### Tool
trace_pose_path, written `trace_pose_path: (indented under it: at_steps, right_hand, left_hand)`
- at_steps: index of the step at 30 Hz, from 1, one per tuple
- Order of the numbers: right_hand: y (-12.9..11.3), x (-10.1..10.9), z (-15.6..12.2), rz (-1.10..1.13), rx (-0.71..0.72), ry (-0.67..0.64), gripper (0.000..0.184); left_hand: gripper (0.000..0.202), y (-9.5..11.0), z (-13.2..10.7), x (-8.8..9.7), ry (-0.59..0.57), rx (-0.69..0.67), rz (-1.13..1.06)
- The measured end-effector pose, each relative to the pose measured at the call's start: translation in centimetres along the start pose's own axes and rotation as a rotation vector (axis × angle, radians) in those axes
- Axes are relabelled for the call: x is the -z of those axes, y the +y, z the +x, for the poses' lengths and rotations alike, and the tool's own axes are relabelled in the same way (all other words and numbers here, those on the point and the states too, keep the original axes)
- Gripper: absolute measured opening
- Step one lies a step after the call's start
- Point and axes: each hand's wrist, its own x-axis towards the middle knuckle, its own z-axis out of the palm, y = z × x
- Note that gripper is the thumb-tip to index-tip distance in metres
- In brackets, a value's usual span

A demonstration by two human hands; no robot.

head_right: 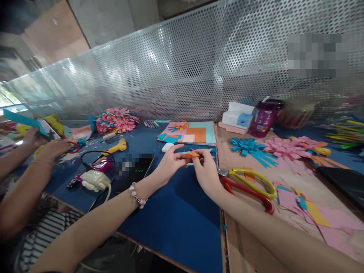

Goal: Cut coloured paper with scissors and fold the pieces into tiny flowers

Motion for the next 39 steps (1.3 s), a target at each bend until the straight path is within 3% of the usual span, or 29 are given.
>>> trace_pose_path:
  at_steps: [3,6,9,20,26,31,35,39]
  right_hand:
    - [0.4,0.0,0.3,-0.002,-0.022,0.055,0.018]
    - [0.1,0.0,0.3,-0.002,-0.044,-0.004,0.017]
    - [-0.4,0.0,0.1,0.012,-0.055,-0.045,0.018]
    - [0.1,0.0,0.2,-0.032,-0.042,-0.050,0.021]
    - [-0.2,0.0,0.2,-0.021,-0.057,-0.061,0.021]
    - [0.4,-0.2,0.2,0.036,-0.088,-0.006,0.026]
    - [0.4,-0.1,0.1,0.008,-0.028,0.085,0.022]
    - [-0.4,-0.1,-0.2,0.003,-0.017,0.044,0.014]
  left_hand:
    - [0.057,-0.4,0.1,0.0,-0.021,-0.008,0.065]
    - [0.038,-0.3,0.3,0.0,0.030,0.055,0.055]
    - [0.024,0.0,0.4,0.2,0.006,0.041,0.086]
    - [0.026,-0.7,0.7,0.9,-0.045,0.038,0.149]
    - [0.029,-1.2,1.0,1.2,-0.090,0.093,0.059]
    - [0.028,-1.3,1.0,1.2,-0.057,0.096,0.017]
    - [0.027,-1.1,0.9,1.0,-0.005,0.069,-0.007]
    - [0.027,-1.0,0.8,0.9,0.006,0.055,-0.075]
